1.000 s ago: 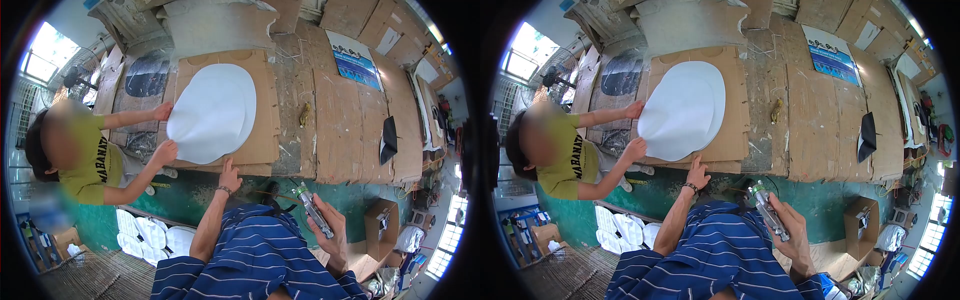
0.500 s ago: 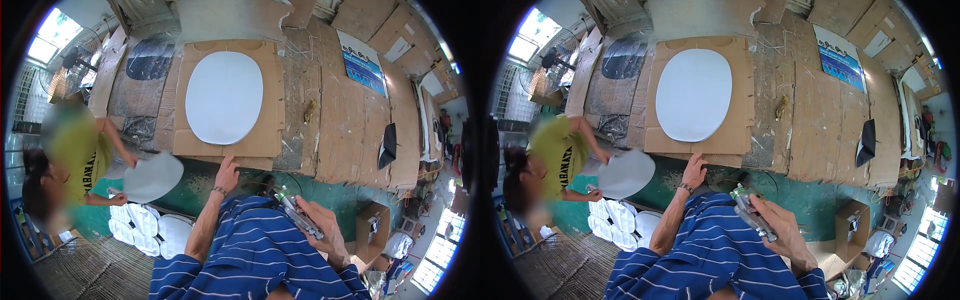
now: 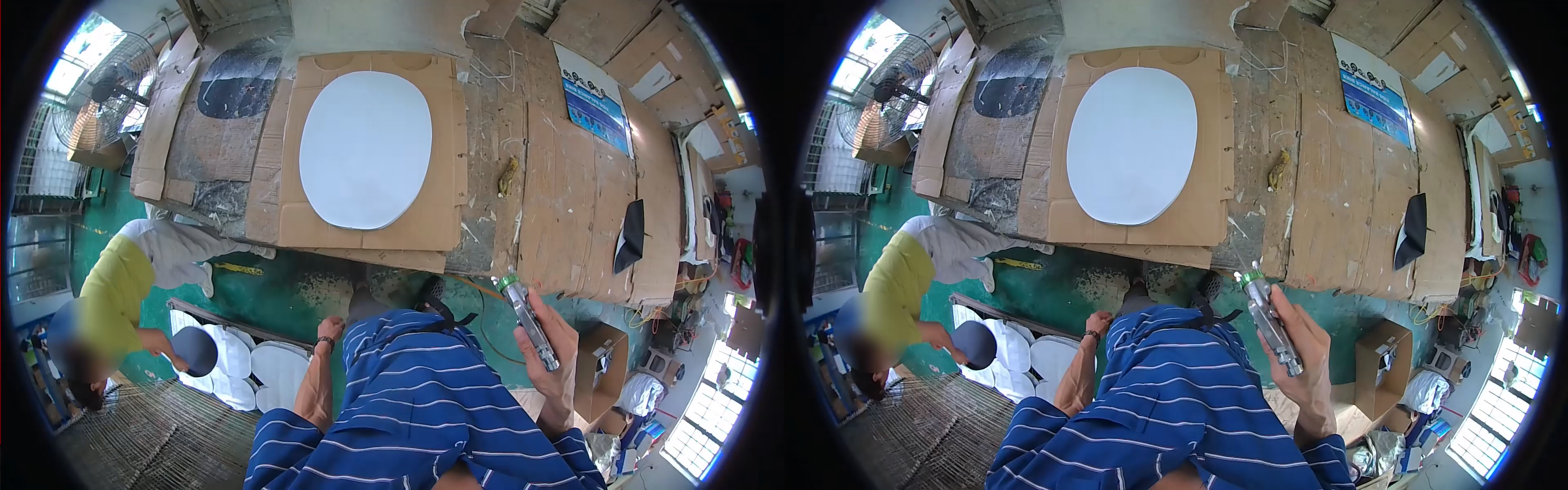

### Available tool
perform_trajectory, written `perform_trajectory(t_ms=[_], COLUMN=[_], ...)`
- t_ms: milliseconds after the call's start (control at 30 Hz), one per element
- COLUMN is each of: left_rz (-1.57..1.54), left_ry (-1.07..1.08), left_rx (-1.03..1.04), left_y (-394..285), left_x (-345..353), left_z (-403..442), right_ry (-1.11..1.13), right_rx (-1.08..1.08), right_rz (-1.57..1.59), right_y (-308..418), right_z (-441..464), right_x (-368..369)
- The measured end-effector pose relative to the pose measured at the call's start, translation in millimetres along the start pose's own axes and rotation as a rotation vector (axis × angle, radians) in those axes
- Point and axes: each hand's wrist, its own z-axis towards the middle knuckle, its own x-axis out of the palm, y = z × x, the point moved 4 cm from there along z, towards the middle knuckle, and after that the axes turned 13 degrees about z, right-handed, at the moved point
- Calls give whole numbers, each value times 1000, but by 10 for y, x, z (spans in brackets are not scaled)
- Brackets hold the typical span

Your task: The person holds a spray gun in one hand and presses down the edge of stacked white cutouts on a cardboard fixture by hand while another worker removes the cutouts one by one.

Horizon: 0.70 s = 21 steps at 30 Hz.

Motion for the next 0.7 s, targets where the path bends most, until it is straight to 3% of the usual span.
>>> perform_trajectory(t_ms=[167, 267, 533, 700], left_rz=[-193, -259, -456, -418], left_ry=[27, 16, -56, -51], left_rx=[-159, -129, -153, -160], left_y=[278, 253, -239, -255], left_x=[361, 366, -152, -196], left_z=[-45, 12, 14, 9], right_ry=[180, 307, -6, 16], right_rx=[21, -5, -79, -19], right_rz=[37, 83, 49, 0], right_y=[-74, 10, -41, -138], right_z=[-176, -73, 111, -63], right_x=[-3, 112, -18, -115])
